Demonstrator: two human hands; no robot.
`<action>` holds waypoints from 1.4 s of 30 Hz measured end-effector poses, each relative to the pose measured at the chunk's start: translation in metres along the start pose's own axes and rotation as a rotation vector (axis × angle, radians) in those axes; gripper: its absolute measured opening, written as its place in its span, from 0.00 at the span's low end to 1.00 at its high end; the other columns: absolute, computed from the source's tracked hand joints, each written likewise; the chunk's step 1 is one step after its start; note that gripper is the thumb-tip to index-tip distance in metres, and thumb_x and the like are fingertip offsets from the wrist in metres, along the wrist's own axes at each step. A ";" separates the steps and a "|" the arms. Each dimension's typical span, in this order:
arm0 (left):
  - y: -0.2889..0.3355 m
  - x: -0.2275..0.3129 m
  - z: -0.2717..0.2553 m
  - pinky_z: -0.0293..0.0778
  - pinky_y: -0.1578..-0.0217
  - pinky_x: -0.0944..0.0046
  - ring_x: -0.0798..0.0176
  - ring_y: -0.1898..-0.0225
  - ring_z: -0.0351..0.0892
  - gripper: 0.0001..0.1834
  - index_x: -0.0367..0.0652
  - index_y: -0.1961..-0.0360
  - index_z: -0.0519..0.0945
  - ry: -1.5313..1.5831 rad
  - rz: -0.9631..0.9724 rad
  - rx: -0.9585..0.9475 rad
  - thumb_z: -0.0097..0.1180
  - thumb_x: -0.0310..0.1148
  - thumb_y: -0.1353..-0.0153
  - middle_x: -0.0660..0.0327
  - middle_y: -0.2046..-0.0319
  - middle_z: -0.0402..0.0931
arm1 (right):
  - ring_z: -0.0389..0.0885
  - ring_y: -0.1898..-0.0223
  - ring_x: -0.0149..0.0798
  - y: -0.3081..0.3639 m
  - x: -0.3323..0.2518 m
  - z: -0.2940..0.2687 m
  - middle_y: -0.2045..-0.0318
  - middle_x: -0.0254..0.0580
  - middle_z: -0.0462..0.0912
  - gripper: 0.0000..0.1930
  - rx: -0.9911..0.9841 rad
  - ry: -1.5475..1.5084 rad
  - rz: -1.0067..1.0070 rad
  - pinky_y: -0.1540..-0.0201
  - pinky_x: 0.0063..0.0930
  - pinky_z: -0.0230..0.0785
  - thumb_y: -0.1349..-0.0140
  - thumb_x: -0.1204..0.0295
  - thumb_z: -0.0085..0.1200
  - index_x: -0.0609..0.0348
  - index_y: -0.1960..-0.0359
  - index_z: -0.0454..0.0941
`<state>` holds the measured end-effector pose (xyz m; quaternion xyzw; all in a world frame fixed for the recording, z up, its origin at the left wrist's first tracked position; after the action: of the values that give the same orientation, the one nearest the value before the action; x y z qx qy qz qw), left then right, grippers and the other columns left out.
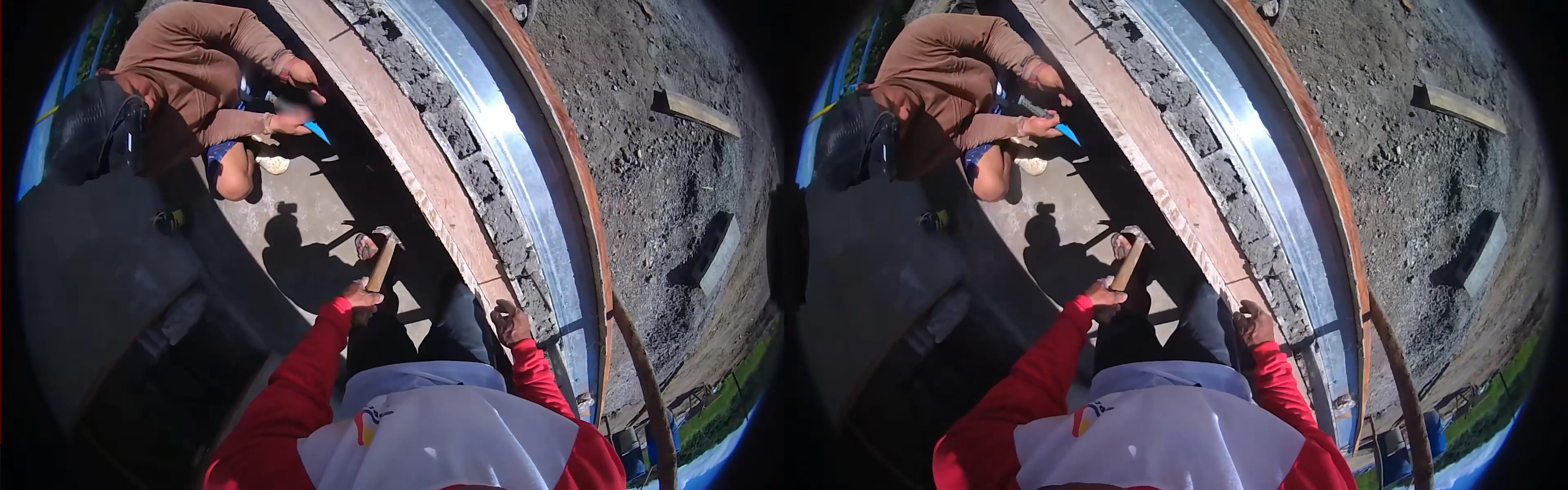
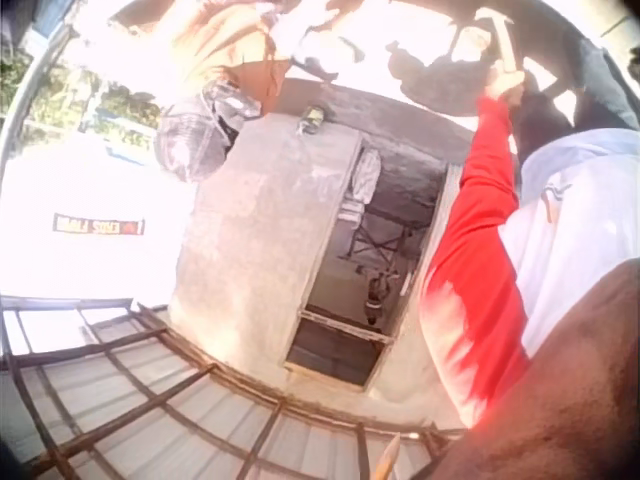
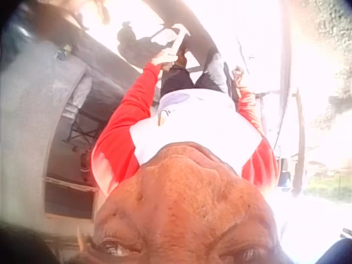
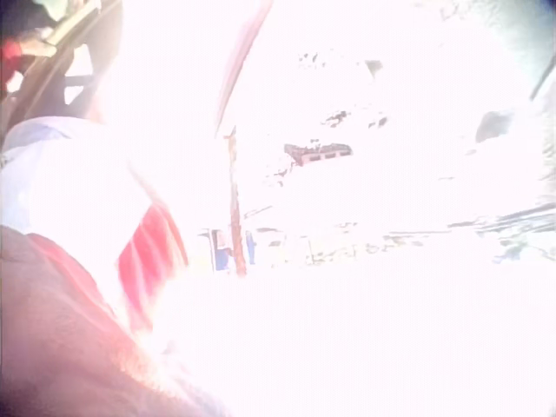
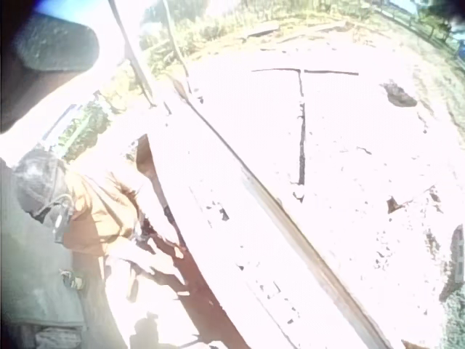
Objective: Installing wooden formwork for a concrete wall at a construction site.
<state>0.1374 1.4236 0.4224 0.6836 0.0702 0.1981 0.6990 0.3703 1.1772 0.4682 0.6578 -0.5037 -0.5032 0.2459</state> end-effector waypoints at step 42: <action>0.025 -0.033 -0.026 0.65 0.86 0.70 0.71 0.86 0.64 0.20 0.41 0.61 0.59 0.961 0.395 -0.027 0.49 0.27 0.56 0.64 0.85 0.61 | 0.70 0.73 0.50 -0.117 -0.154 0.129 0.77 0.51 0.71 0.16 0.283 0.598 -0.450 0.70 0.36 0.62 0.58 0.67 0.44 0.65 0.67 0.67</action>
<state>0.0932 1.4348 0.4400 0.5067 0.2500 0.6186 0.5459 0.3031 1.3846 0.3870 0.8965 -0.3175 -0.2564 0.1722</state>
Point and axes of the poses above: each hand's wrist, its own y-axis away from the middle knuckle, its own z-axis out of the palm, x = y × z, the point moved 2 cm from there along -y, towards the middle knuckle
